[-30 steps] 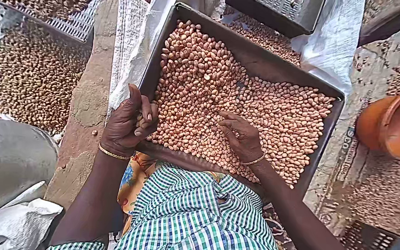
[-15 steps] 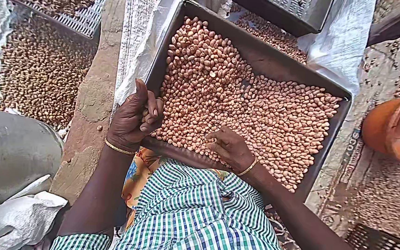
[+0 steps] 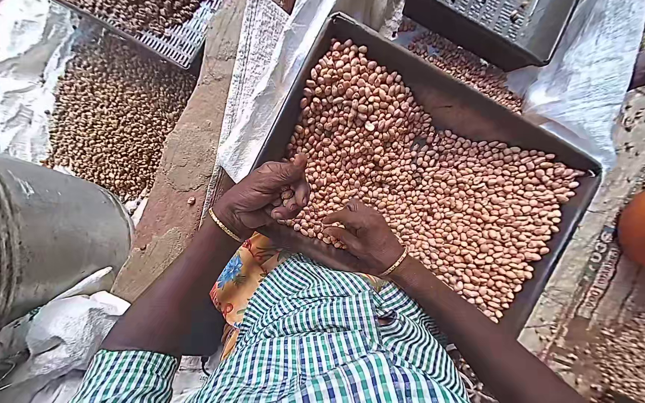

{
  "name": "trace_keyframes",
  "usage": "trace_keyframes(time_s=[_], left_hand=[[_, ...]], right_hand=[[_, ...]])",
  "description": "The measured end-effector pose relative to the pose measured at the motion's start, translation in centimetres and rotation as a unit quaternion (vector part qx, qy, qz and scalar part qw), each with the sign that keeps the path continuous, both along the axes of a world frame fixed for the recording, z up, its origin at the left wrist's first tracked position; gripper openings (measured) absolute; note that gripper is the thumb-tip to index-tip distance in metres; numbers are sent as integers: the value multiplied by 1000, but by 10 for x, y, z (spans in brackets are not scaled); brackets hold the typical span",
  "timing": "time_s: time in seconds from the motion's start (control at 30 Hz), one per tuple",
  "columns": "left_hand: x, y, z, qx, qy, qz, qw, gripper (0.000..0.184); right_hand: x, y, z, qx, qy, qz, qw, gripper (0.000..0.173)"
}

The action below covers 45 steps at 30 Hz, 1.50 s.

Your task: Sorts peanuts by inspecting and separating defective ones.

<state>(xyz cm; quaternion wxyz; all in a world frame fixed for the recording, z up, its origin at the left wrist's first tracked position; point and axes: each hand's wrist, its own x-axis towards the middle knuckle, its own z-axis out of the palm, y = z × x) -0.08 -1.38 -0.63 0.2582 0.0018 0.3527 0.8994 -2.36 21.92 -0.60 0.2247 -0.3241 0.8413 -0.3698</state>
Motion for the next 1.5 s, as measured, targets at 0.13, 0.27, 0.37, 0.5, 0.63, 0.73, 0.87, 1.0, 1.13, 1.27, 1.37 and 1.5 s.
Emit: trace_keyframes(time_s=[0.13, 0.27, 0.37, 0.5, 0.63, 0.73, 0.87, 1.0, 1.13, 1.27, 1.37, 1.5], left_hand=[[1, 2, -2, 38, 16, 95, 995, 53], [1, 0, -2, 50, 24, 93, 994, 54], [-2, 7, 6, -26, -37, 31, 998, 64], [-4, 14, 10, -68, -95, -99, 988, 66], [-2, 4, 3, -9, -50, -26, 998, 58], [-3, 5, -1, 0, -26, 20, 999, 56], [0, 3, -1, 0, -22, 53, 998, 55], [-1, 5, 0, -5, -26, 68, 997, 54], [2, 0, 0, 14, -14, 82, 996, 55], [-2, 3, -1, 10, -7, 81, 997, 55], [0, 2, 0, 5, -7, 90, 996, 55], [0, 6, 4, -31, -45, 62, 997, 61]], right_hand=[[3, 1, -17, -24, 74, 36, 996, 10], [-16, 6, 12, -175, -84, -116, 974, 9], [-15, -2, 35, -248, -133, -135, 950, 7], [-20, -11, 42, -161, -58, -109, 979, 18], [-19, 23, 12, 0, 42, -87, 995, 12], [1, 24, -5, 64, 112, -40, 991, 10], [12, 8, 0, 168, 142, 8, 976, 13], [0, 6, 13, 180, 8, -27, 983, 14], [-23, 44, -6, -256, -275, -180, 909, 15], [-18, 46, 0, -146, -251, -183, 939, 16], [-13, 32, 16, -50, -304, -199, 930, 17], [-15, 16, 47, -154, -194, -150, 957, 26]])
